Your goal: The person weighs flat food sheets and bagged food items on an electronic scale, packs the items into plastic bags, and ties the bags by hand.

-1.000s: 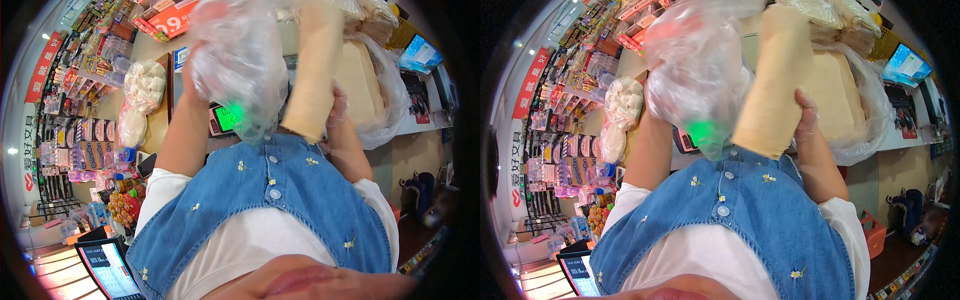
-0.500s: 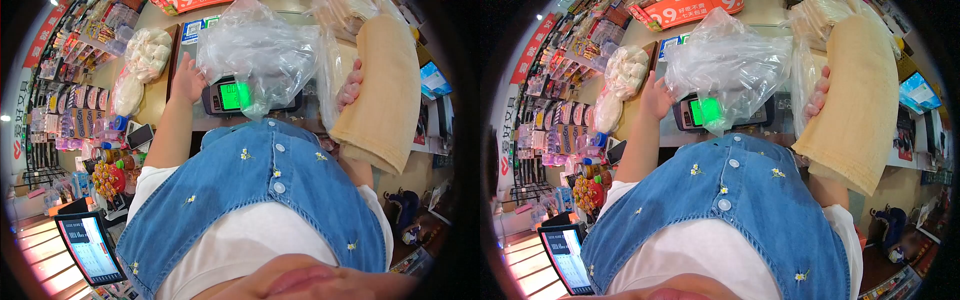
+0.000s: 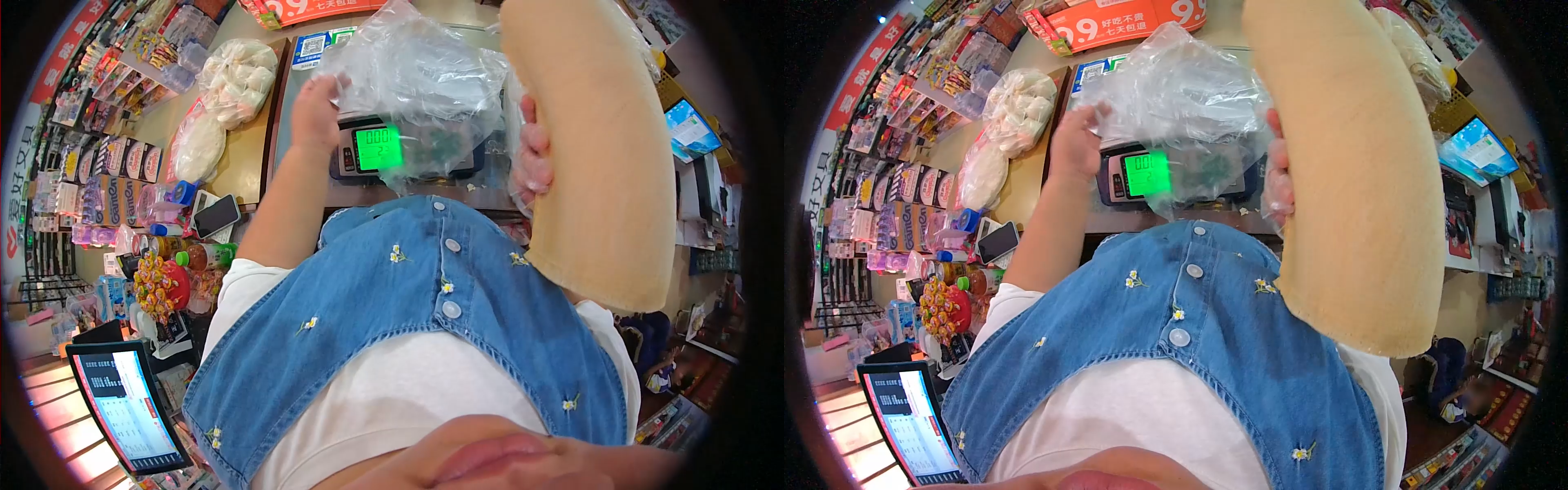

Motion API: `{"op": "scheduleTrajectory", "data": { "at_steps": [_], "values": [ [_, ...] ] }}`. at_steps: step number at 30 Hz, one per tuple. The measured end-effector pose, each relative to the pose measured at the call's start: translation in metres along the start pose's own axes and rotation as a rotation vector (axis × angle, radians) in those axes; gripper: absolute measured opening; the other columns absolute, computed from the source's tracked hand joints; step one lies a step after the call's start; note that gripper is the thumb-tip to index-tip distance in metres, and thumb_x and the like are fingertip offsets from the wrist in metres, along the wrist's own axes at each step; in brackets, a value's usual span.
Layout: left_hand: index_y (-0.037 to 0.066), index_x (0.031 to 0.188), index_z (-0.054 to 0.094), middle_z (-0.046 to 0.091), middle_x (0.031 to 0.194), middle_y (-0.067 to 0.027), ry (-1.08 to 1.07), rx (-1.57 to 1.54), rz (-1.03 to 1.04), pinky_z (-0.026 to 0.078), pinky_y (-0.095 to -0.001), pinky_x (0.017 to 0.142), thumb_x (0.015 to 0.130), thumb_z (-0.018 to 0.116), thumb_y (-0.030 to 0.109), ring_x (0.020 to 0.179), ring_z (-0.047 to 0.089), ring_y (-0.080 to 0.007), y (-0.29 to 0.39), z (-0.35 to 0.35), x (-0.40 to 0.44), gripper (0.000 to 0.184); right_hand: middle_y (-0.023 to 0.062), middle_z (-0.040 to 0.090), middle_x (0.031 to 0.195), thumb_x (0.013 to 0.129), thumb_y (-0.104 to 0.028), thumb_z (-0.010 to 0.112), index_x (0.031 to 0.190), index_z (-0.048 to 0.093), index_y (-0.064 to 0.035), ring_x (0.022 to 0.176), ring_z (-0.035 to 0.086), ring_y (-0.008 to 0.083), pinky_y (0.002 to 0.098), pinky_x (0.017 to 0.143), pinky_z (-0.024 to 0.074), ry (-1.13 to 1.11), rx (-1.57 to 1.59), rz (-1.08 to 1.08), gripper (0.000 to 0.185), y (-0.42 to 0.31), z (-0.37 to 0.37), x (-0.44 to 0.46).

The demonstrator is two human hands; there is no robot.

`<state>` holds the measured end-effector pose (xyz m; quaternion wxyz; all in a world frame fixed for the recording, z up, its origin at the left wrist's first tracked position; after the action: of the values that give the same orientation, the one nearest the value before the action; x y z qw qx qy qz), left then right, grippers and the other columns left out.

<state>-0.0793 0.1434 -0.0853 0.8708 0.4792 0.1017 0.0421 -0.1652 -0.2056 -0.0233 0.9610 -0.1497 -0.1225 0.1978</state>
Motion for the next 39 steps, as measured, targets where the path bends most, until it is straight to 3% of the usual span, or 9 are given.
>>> {"op": "scheduleTrajectory", "data": {
  "at_steps": [5, 10, 11, 15, 18, 25, 30, 33, 39],
  "values": [
    [0.002, 0.106, 0.058, 0.064, 0.114, -0.0103, -0.133, -0.205, 0.165, 0.048, -0.0308, 0.067, 0.095, 0.048, 0.015, 0.074, 0.056, -0.0175, 0.068, 0.03, -0.013, 0.019, 0.0181, 0.058, 0.115, 0.092, -0.032, 0.052, 0.135, 0.038, 0.0021, 0.096, 0.061, 0.0291, 0.0422, 0.083, 0.0498, 0.035, -0.014, 0.045, 0.057, 0.022, 0.006, -0.002],
    [0.007, 0.138, 0.041, 0.048, 0.139, -0.0094, -0.646, 0.048, 0.246, 0.039, -0.0175, 0.049, 0.1, 0.04, 0.022, 0.061, 0.05, -0.0064, 0.11, 0.056, -0.019, 0.041, 0.0194, 0.057, 0.119, 0.091, -0.03, 0.054, 0.135, 0.038, 0.0023, 0.1, 0.061, 0.0303, 0.0431, 0.087, 0.0499, 0.105, 0.045, 0.226, 0.057, 0.067, 0.009, -0.008],
    [0.007, 0.141, 0.037, 0.046, 0.141, -0.009, -0.431, 0.174, 0.249, 0.034, -0.0163, 0.046, 0.1, 0.041, 0.021, 0.052, 0.041, -0.0044, 0.119, 0.076, -0.039, 0.044, 0.0196, 0.057, 0.119, 0.091, -0.029, 0.054, 0.135, 0.038, 0.0024, 0.101, 0.061, 0.0305, 0.0432, 0.087, 0.0499, 0.115, 0.078, 0.273, 0.057, 0.077, 0.01, -0.009],
    [0.005, 0.138, 0.044, 0.042, 0.145, -0.0088, -0.623, 0.464, 0.295, 0.03, -0.0152, 0.044, 0.1, 0.044, 0.022, 0.046, 0.033, -0.0016, 0.149, 0.073, -0.054, 0.041, 0.0206, 0.057, 0.122, 0.09, -0.028, 0.056, 0.135, 0.038, 0.0025, 0.104, 0.061, 0.0315, 0.0439, 0.09, 0.05, 0.17, 0.16, 0.382, 0.057, 0.103, 0.009, -0.011],
    [0.005, 0.135, 0.048, 0.061, 0.121, -0.006, -0.556, 0.624, 0.375, 0.028, -0.0156, 0.043, 0.1, 0.045, 0.022, 0.045, 0.032, -0.0018, 0.159, 0.069, -0.072, 0.039, 0.0217, 0.056, 0.125, 0.088, -0.024, 0.059, 0.134, 0.039, 0.0035, 0.107, 0.061, 0.0323, 0.0436, 0.094, 0.0497, 0.362, -0.108, 0.275, 0.057, 0.098, 0.0, -0.003],
    [0.011, 0.127, 0.06, 0.055, 0.069, 0.0076, -0.435, 0.821, 0.262, 0.035, -0.0175, 0.046, 0.097, 0.052, 0.025, 0.049, 0.039, -0.0014, 0.123, 0.056, -0.074, 0.033, 0.0221, 0.057, 0.122, 0.088, -0.023, 0.056, 0.13, 0.044, 0.0051, 0.106, 0.062, 0.0303, 0.0415, 0.094, 0.05, 0.294, -0.362, 0.111, 0.051, 0.069, 0.023, 0.002],
    [0.009, 0.126, 0.06, 0.068, 0.096, -0.0086, -0.496, 0.88, 0.872, 0.038, -0.0186, 0.047, 0.097, 0.049, 0.024, 0.047, 0.045, -0.0043, 0.102, 0.056, -0.085, 0.034, 0.0227, 0.054, 0.126, 0.09, -0.024, 0.052, 0.131, 0.043, 0.0055, 0.112, 0.058, 0.0326, 0.0451, 0.099, 0.0455, 0.19, 0.007, 0.301, 0.052, 0.113, 0.018, 0.029],
    [0.005, 0.13, 0.054, 0.058, 0.127, -0.0173, -0.381, 0.484, 0.365, 0.038, -0.0184, 0.046, 0.099, 0.045, 0.032, 0.045, 0.047, -0.0067, 0.108, 0.033, -0.137, 0.043, 0.0231, 0.053, 0.129, 0.09, -0.026, 0.051, 0.132, 0.043, 0.0054, 0.116, 0.055, 0.0347, 0.0465, 0.1, 0.0439, 0.228, 0.093, 0.304, 0.052, 0.121, 0.003, 0.056],
    [0.0, 0.125, 0.054, 0.058, 0.125, -0.0168, -0.428, 0.192, -0.11, 0.042, -0.0216, 0.052, 0.098, 0.045, 0.042, 0.054, 0.052, -0.0088, 0.002, -0.053, -0.193, 0.051, 0.0211, 0.055, 0.118, 0.092, -0.018, 0.051, 0.119, 0.049, -0.0008, 0.099, 0.059, 0.0356, 0.048, 0.086, 0.0507, 0.558, -0.271, 0.13, 0.032, 0.135, -0.096, 0.185]
  ]
}}
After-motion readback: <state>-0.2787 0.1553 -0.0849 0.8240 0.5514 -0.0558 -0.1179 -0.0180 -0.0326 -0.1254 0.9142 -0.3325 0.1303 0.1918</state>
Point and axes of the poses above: each hand's wrist, its own x-axis towards the middle knuckle, its own z-axis out of the palm, y = z × x, the point moved 2 cm from there along x, towards the middle knuckle
